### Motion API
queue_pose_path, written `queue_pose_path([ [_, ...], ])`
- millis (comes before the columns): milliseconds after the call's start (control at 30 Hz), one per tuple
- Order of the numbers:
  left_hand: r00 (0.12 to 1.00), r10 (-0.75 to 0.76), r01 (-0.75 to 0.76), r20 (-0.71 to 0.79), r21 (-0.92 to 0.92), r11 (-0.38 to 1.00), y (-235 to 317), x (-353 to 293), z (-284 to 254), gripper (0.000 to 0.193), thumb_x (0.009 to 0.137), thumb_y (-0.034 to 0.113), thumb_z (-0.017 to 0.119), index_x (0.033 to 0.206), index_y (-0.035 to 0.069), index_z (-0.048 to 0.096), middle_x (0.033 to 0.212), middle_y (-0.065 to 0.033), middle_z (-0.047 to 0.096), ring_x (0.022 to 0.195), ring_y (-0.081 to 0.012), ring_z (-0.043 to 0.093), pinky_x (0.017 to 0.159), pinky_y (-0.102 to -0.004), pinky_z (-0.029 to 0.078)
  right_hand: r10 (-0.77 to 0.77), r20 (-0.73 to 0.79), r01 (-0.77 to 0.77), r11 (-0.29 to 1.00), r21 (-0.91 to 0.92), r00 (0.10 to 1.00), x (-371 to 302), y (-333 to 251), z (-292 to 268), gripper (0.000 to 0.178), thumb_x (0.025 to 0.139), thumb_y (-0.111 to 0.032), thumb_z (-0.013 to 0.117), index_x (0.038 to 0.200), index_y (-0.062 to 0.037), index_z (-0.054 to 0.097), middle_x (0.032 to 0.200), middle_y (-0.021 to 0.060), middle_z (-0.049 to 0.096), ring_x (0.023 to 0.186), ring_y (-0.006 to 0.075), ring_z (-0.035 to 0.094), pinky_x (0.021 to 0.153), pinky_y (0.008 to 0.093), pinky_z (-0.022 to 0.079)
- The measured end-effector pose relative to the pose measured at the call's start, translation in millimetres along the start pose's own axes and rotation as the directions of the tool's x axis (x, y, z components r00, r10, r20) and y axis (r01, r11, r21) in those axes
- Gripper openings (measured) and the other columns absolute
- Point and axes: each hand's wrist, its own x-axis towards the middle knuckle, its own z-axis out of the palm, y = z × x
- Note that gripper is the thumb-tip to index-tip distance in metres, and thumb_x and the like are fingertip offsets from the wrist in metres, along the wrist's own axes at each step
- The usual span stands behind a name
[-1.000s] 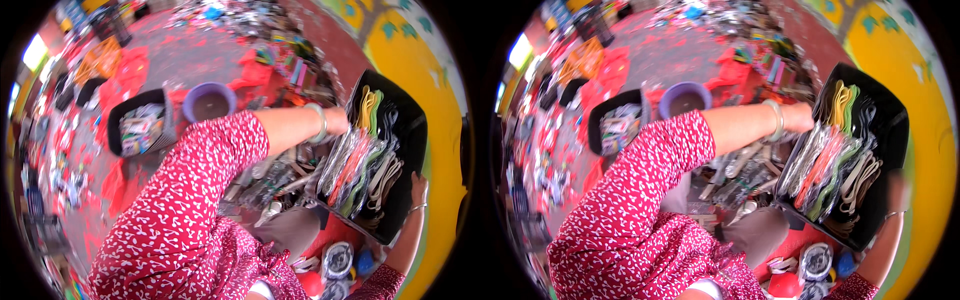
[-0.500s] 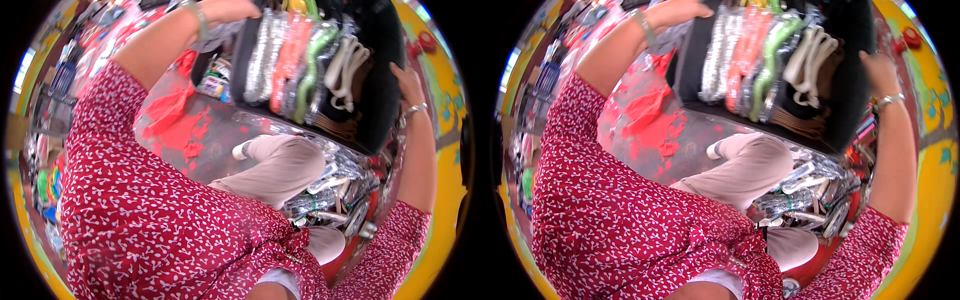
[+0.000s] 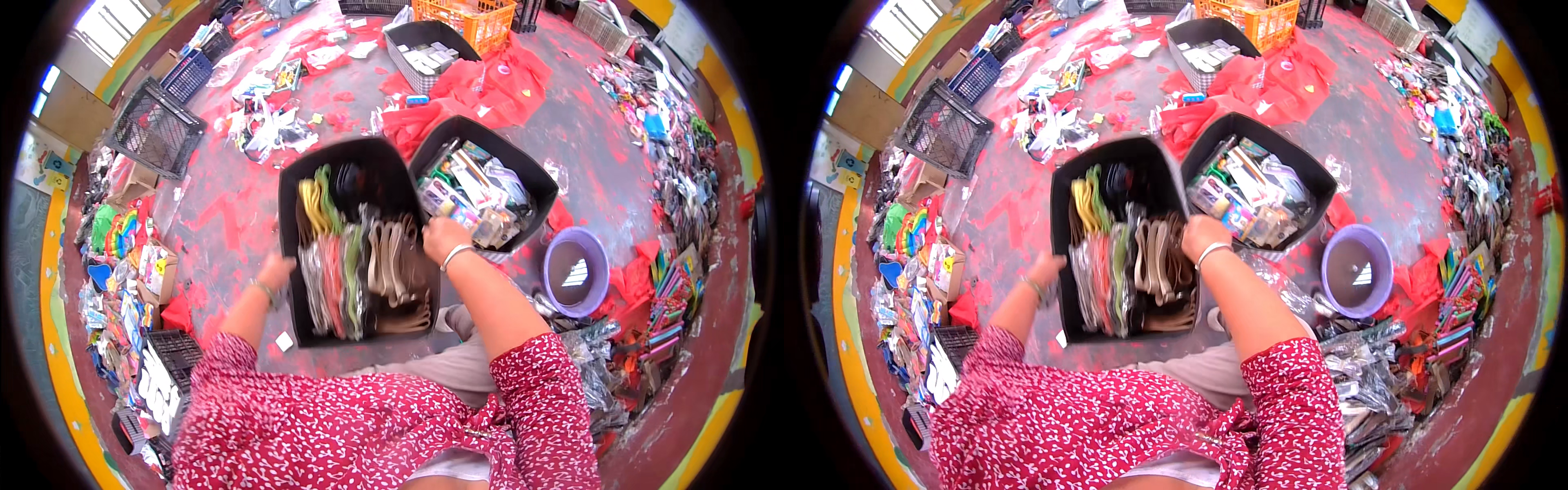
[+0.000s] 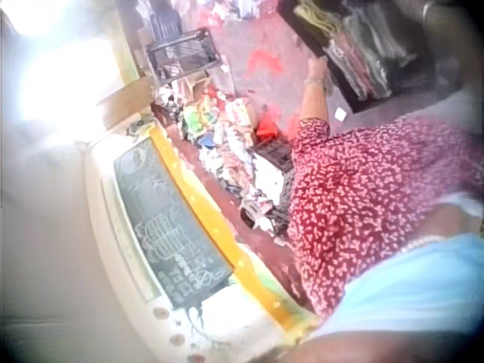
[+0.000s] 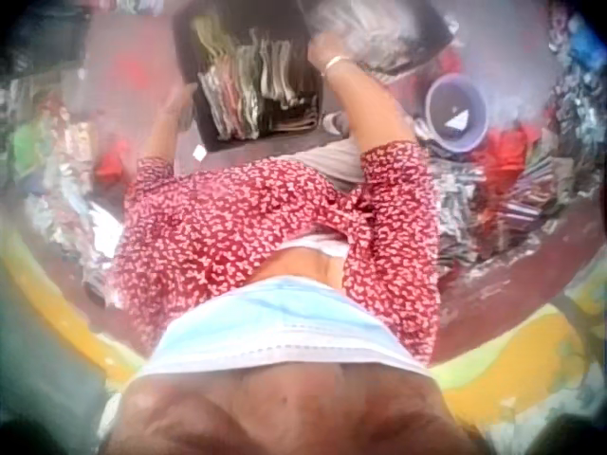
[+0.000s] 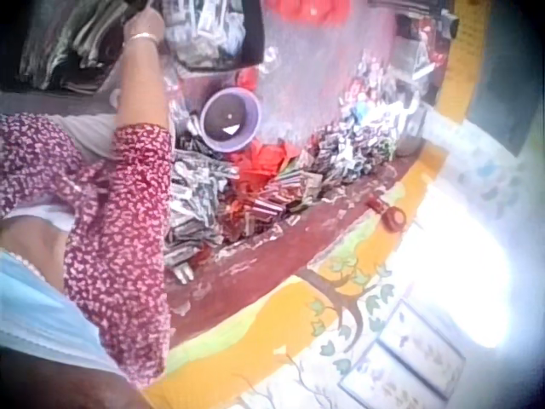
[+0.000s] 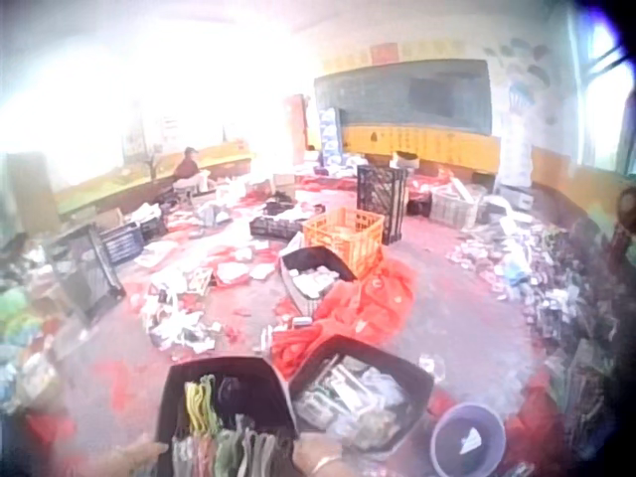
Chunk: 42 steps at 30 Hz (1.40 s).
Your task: The person picks up plastic and metal straps and components, groups them, and places them into black containers by hand.
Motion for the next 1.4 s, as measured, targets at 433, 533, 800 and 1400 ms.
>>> queue_pose_path([
  [433,0.977,-0.212,0.187,0.016,-0.535,0.824,-154.3,8.6,128.8,0.029,0.074,0.021,0.056,0.08,-0.007,0.06,0.074,-0.0219,0.061,0.069,-0.031,0.06,0.062,-0.038,0.046,0.15,0.28,-0.094,0.975,-0.203,0.948,39.5,12.4,61.8,0.026,0.074,-0.009,0.052,0.095,-0.0032,0.065,0.102,0.0189,0.06,0.097,0.0335,0.057,0.083,0.0395,0.046],
  [533,0.968,-0.251,0.183,-0.032,-0.596,0.782,-129.5,37.7,132.3,0.028,0.073,0.019,0.053,0.082,-0.006,0.06,0.074,-0.0227,0.061,0.069,-0.0339,0.06,0.063,-0.0396,0.045,0.113,0.236,-0.089,0.99,-0.109,0.965,48.4,35.0,63.6,0.027,0.076,-0.011,0.05,0.099,-0.0027,0.06,0.102,0.0203,0.059,0.098,0.0353,0.056,0.083,0.0402,0.045],
  [800,0.952,-0.249,0.237,-0.178,-0.085,0.968,-113.3,81.4,147.3,0.03,0.075,0.019,0.052,0.086,-0.007,0.06,0.085,-0.0249,0.06,0.083,-0.0367,0.058,0.071,-0.0409,0.044,-0.214,0.077,0.215,0.977,-0.001,0.974,42.1,95.0,28.5,0.027,0.08,-0.022,0.043,0.086,-0.0053,0.063,0.09,0.0184,0.061,0.087,0.0354,0.057,0.08,0.041,0.044],
  [1400,0.985,0.084,0.041,-0.151,0.676,0.736,56.1,147.3,46.8,0.023,0.083,0.017,0.048,0.096,0.005,0.064,0.102,-0.0178,0.06,0.097,-0.033,0.057,0.082,-0.041,0.046,0.042,0.011,-0.043,0.997,0.06,0.999,-66.7,92.0,-29.9,0.026,0.08,-0.023,0.047,0.095,-0.0067,0.061,0.089,0.0188,0.061,0.086,0.0355,0.057,0.076,0.0413,0.044],
])
